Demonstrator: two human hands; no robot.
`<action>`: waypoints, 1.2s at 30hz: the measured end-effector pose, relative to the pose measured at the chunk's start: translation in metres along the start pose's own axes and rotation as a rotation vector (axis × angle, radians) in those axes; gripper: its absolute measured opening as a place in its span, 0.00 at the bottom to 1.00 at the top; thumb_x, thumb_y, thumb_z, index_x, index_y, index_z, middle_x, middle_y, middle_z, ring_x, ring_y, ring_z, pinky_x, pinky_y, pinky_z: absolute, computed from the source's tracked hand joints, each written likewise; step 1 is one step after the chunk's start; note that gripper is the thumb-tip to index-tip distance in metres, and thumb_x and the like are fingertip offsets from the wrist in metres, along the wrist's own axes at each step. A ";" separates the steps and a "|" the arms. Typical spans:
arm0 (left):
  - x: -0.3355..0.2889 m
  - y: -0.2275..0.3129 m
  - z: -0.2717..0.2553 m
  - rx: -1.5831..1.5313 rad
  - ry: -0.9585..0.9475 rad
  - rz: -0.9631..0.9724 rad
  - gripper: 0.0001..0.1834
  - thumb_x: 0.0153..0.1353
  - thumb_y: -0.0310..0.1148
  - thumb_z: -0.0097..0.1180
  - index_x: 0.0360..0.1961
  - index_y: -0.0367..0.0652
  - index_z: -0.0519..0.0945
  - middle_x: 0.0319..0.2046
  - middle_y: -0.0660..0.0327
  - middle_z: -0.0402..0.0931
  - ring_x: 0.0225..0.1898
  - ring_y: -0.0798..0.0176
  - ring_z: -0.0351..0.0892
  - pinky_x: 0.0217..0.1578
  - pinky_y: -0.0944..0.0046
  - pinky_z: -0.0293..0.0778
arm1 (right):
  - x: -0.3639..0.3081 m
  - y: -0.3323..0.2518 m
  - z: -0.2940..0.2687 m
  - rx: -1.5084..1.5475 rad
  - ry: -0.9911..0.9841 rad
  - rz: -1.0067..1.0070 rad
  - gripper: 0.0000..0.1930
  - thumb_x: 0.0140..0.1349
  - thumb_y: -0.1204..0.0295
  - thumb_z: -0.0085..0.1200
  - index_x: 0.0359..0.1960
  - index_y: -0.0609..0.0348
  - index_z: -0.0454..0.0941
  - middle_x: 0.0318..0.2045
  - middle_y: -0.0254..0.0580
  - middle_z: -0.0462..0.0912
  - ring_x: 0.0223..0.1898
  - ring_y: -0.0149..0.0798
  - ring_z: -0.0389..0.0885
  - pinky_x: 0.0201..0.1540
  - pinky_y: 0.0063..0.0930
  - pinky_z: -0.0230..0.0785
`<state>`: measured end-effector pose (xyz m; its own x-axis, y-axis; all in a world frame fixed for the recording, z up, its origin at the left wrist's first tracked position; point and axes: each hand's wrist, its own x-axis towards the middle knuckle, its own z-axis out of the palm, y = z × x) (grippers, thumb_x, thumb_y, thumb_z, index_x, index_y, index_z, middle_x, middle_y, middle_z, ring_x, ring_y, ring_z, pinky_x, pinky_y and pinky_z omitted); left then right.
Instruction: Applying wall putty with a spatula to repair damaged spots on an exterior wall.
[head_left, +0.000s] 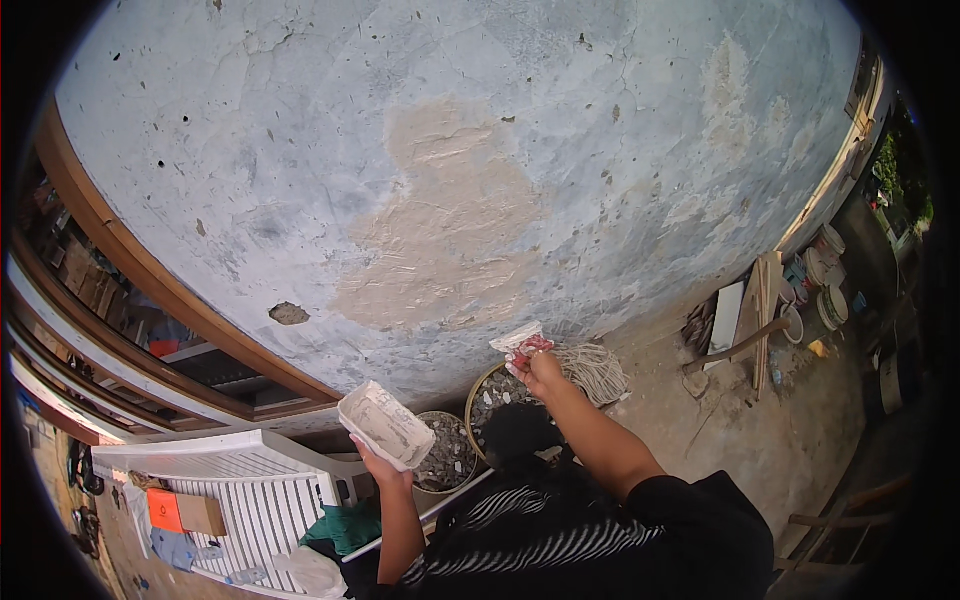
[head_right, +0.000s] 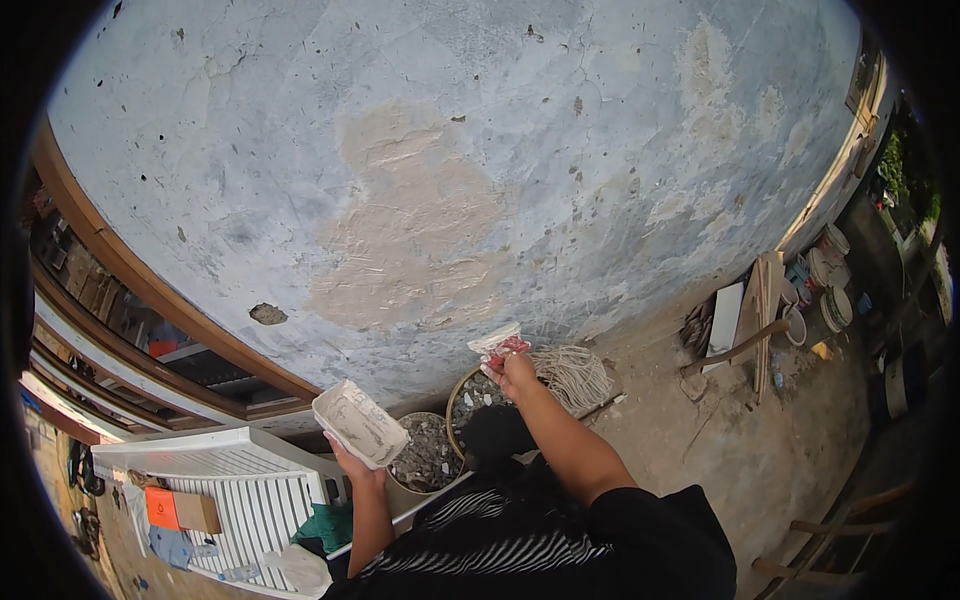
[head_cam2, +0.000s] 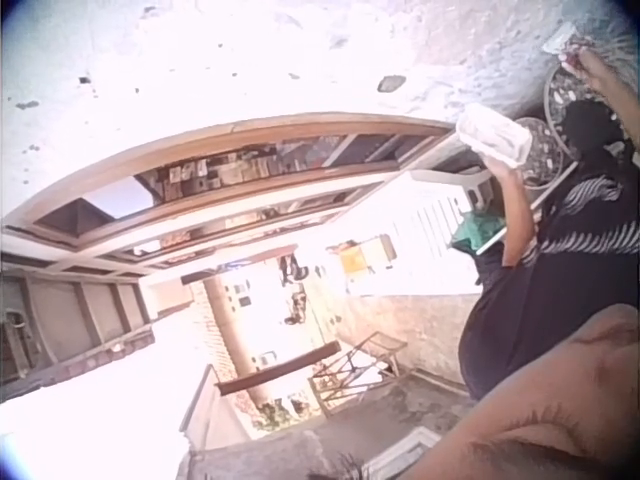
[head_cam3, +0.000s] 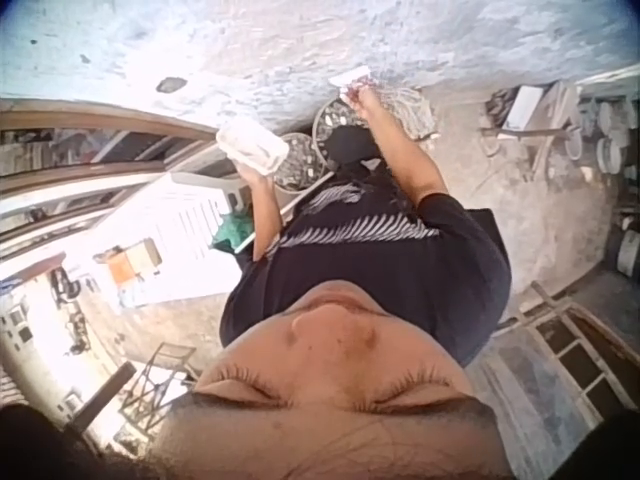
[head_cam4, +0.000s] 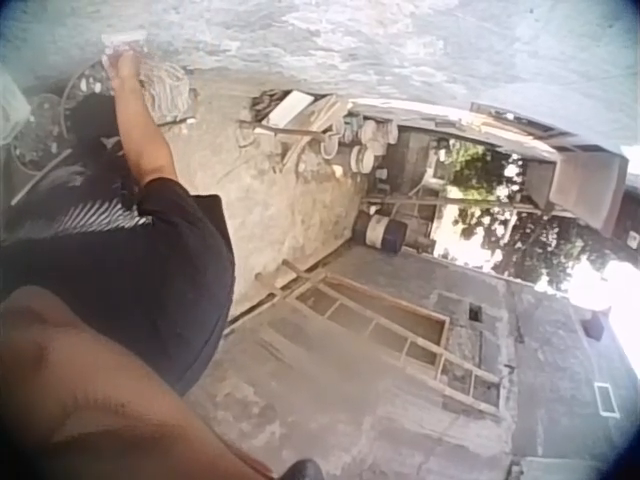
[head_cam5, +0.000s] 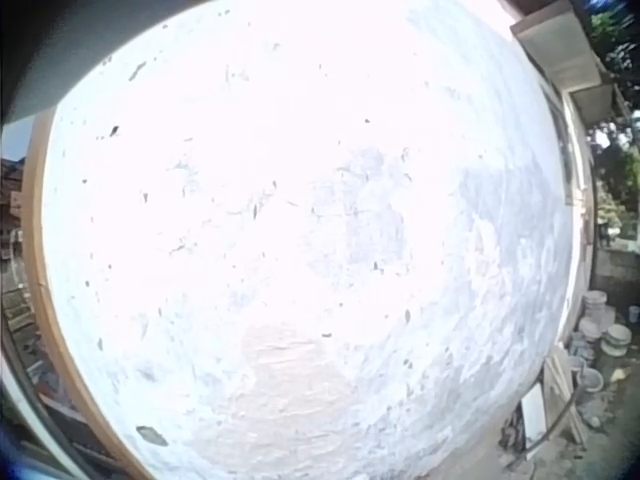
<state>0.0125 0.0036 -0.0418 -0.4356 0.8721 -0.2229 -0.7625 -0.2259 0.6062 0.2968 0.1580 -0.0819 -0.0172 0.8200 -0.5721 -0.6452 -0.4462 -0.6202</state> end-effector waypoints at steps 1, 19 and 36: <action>-0.001 0.000 0.003 0.007 -0.010 -0.002 0.33 0.67 0.58 0.31 0.66 0.50 0.57 0.62 0.58 0.62 0.60 0.50 0.65 0.58 0.48 0.64 | 0.013 0.002 0.003 0.017 -0.017 0.017 0.10 0.65 0.77 0.36 0.44 0.55 0.69 0.37 0.39 0.77 0.35 0.37 0.78 0.41 0.38 0.76; -0.003 -0.008 0.006 -0.002 0.005 -0.031 0.32 0.67 0.57 0.32 0.66 0.49 0.57 0.62 0.59 0.61 0.60 0.51 0.65 0.58 0.49 0.64 | -0.051 -0.039 0.006 0.132 -0.137 0.022 0.08 0.66 0.73 0.40 0.42 0.55 0.72 0.35 0.39 0.79 0.36 0.37 0.79 0.40 0.35 0.76; -0.010 0.003 0.004 0.036 0.056 0.024 0.32 0.67 0.57 0.31 0.66 0.49 0.56 0.62 0.57 0.61 0.60 0.50 0.65 0.58 0.49 0.64 | 0.017 -0.066 0.037 0.220 -0.207 -0.122 0.07 0.65 0.76 0.41 0.40 0.59 0.72 0.36 0.43 0.79 0.38 0.40 0.80 0.45 0.37 0.75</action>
<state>0.0163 -0.0038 -0.0350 -0.4801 0.8408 -0.2500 -0.7346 -0.2296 0.6385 0.3107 0.2149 -0.0312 -0.0698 0.9280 -0.3659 -0.8014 -0.2705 -0.5334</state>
